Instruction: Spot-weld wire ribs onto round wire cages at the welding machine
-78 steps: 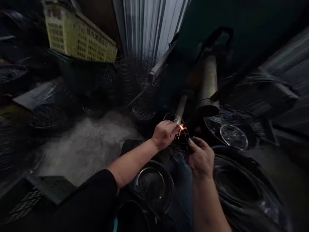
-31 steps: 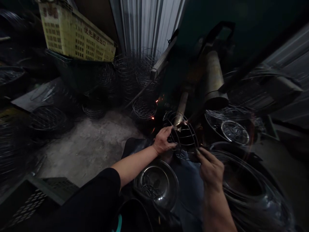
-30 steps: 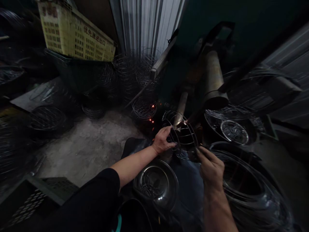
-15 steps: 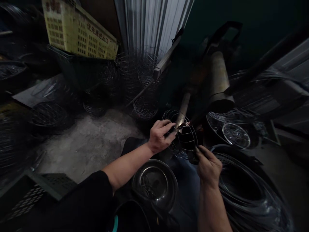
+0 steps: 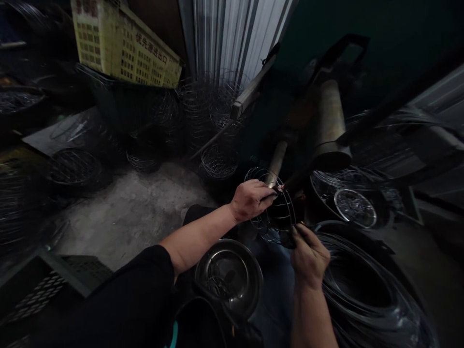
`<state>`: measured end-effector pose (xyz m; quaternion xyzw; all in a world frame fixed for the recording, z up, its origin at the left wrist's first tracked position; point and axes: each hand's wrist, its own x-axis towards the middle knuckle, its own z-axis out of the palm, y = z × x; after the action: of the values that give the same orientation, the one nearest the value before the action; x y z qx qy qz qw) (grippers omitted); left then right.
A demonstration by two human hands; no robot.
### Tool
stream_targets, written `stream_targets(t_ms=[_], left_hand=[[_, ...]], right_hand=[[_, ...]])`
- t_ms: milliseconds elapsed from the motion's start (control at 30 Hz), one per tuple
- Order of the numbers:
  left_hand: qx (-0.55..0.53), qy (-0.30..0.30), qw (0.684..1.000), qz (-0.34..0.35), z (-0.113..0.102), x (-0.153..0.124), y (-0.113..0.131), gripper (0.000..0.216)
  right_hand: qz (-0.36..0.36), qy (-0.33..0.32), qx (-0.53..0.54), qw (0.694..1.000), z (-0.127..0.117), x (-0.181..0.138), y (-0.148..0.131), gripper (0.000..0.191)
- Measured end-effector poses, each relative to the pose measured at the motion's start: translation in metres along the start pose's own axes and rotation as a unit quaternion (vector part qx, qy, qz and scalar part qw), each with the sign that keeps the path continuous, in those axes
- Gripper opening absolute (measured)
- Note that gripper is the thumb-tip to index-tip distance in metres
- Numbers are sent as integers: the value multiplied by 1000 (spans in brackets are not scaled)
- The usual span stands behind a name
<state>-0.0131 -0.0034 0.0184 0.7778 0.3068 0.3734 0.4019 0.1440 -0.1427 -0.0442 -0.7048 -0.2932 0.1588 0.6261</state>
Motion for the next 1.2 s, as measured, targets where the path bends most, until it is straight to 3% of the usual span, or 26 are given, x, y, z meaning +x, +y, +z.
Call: stream_targets(t_ms=[233,400,600,767,800,867,967,1033,1200], left_hand=[[-28,61,997,-38,4,-1,3,11],[-8,75,997,-15,7,0,2,16],[-55,84,993,-56,9,2,5,8],[-103,187,975,-62,4,-19,-19,16],[-96,182,976,-70,4,-26,-28,18],[-63,103,990,-71,7,-39,-47,30],[-28,-11,998,-50,21,-49,-67,63],[-22,-21,998,-55,33,-48,-72,74],[-23,28,998,-56,46,-41,-75,66]], right_hand=[[2,-14,10,1000,2,1,-5,43],[43,-15,45,998,3,3,3,46],[40,-14,37,998,5,4,1,49],[70,-67,37,995,-15,2,1,43],[86,-86,39,992,-20,1,4,43],[118,-108,40,986,-28,-4,11,43],[138,-66,78,985,-29,-14,19,46],[122,-36,109,986,-24,-18,19,46],[75,-48,93,992,-10,-13,5,45]])
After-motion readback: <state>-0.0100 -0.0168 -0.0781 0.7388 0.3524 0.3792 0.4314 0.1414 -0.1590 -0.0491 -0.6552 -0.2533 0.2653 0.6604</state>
